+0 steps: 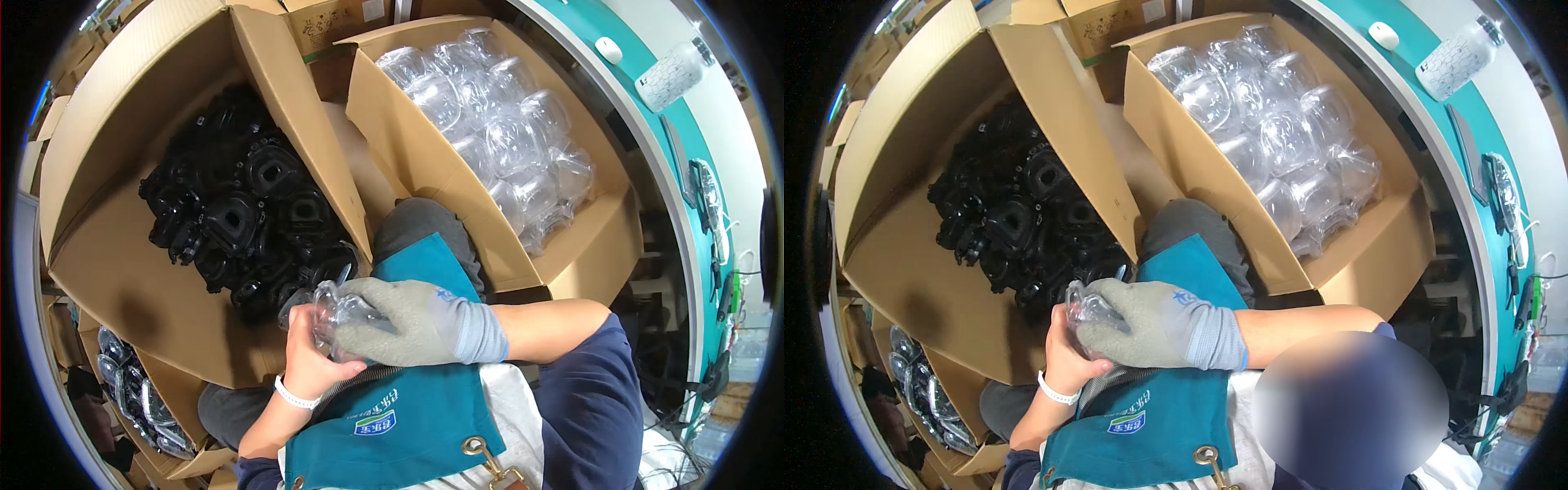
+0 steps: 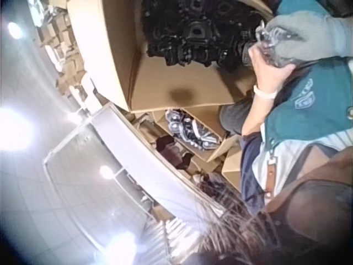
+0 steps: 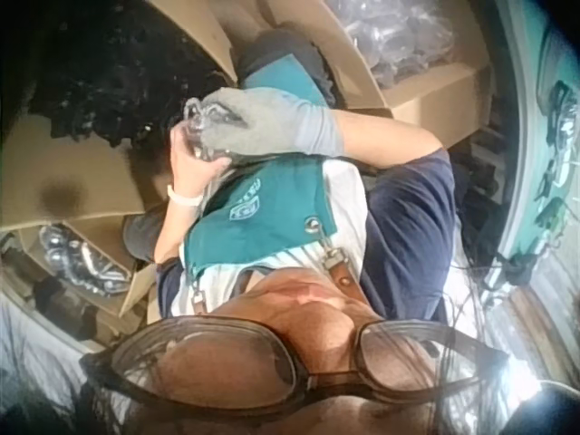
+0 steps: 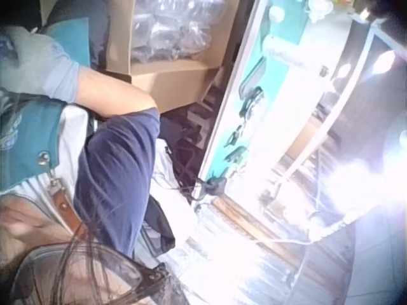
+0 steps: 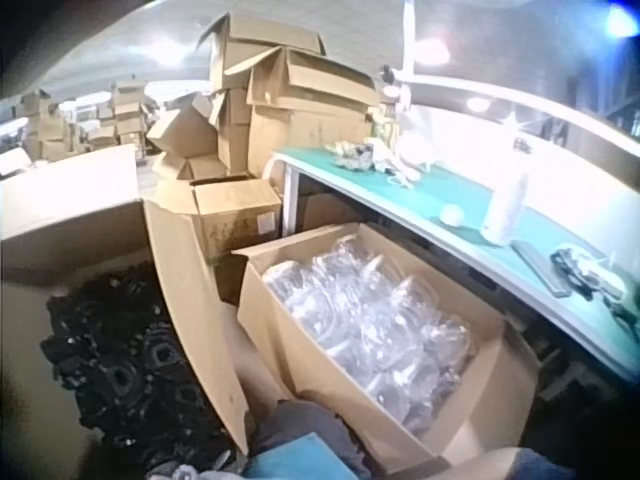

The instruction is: The person assembles automotive lights by taking clear plastic covers and black housings from cardboard boxes, attaching the covers onto the housings by hand, and placing the assembled lights into an adjacent cardboard box.

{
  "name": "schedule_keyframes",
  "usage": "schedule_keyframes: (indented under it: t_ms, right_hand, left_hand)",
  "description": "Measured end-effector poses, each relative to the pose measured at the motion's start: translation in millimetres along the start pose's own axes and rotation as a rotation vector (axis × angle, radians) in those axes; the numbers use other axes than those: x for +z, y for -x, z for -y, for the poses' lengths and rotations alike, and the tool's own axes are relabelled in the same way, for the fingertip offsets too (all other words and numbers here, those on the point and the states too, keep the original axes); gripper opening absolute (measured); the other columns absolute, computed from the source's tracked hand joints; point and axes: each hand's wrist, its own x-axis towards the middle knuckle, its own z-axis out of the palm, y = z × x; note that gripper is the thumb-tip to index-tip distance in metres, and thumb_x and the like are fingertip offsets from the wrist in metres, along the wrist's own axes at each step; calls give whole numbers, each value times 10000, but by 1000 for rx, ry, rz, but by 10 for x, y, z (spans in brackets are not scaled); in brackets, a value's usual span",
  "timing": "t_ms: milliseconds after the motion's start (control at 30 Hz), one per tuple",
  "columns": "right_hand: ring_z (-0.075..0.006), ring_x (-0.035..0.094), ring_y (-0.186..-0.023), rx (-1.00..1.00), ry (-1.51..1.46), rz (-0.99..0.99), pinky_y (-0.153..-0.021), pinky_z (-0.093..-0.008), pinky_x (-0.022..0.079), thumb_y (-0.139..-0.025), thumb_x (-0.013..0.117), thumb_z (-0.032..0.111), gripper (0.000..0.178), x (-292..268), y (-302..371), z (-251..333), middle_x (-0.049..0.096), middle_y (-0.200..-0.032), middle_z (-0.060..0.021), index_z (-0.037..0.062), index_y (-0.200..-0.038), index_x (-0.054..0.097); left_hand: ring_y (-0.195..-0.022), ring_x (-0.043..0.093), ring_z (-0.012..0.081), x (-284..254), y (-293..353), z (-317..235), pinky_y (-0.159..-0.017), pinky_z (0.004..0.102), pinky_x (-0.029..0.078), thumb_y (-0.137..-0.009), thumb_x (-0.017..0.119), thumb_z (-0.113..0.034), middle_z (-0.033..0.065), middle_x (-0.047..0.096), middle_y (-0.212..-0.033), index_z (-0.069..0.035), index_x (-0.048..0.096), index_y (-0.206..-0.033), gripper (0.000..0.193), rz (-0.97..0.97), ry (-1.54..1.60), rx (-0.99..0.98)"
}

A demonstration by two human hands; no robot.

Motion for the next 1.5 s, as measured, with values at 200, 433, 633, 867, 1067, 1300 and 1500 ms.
schedule_keyframes:
  t_ms: [200, 433, 633, 867, 1067, 1300, 1500]
  right_hand:
    - [-322, 586, -982, -219, -118, -624, -855, -351, 471, -843, 646, 169, 482, -366, -96, -243, 573, -1091, -189, -41, -1246, 485]
    - [-220, 526, -884, 20, -811, -1429, -865, -341, 448, -910, 522, 411, 436, -2501, 236, -1788, 564, -961, -74, 27, -1112, 563]
    - [-195, 506, -660, 589, -1254, -1504, -624, -371, 474, -815, 609, 538, 397, -2704, 380, -2504, 528, -742, -44, 146, -869, 581]
    - [-150, 446, -448, 428, -1148, -1435, -420, -286, 350, -796, 722, 376, 317, -2857, 297, -2865, 484, -561, 0, 170, -681, 510]
    - [-150, 484, -505, 518, -676, -1219, -445, -320, 396, -770, 755, 246, 133, -2808, 380, -2938, 513, -595, 15, 192, -816, 642]
    - [-189, 595, -904, 248, -1136, -1108, -781, -361, 497, -928, 516, 253, 342, -2584, -61, -2251, 624, -1055, -41, 159, -1254, 562]
    - [-211, 465, -1235, -221, -1, -660, -1036, -351, 385, -977, 382, 297, 450, -3331, 364, -3724, 475, -1384, -40, 157, -1403, 414]
  left_hand:
    - [-964, 413, 217, -25, 53, 568, -849, 308, 395, -472, 869, -284, 92, 372, -1069, -7, 420, -1056, 787, -158, -32, 119]
    - [-981, 558, 191, -339, -58, 1064, -884, 327, 476, -818, 625, -88, 38, 536, -1076, -87, 470, -1168, 383, -259, 1005, 142]
    - [-1130, 556, 274, -619, -224, 1553, -979, 444, 451, -953, 488, -313, 110, 577, -1232, -64, 487, -1265, 399, -549, 1178, -343]
    - [-755, 583, 91, -752, -130, 2224, -510, 221, 381, -911, 583, -365, -2, 629, -903, -90, 568, -1068, 318, -789, 767, -616]
    - [-1072, 576, 202, -516, -245, 2248, -900, 334, 449, -900, 476, -522, 98, 582, -1226, -88, 519, -1249, 559, -767, 804, -823]
    - [-1231, 479, 278, -489, -236, 2172, -1067, 434, 323, -896, 409, -466, 94, 493, -1367, -92, 453, -1342, 583, -724, 960, -677]
    - [-1301, 370, 344, -552, -301, 2265, -1056, 570, 266, -834, 411, -620, 89, 401, -1440, -125, 405, -1391, 745, -558, 957, -865]
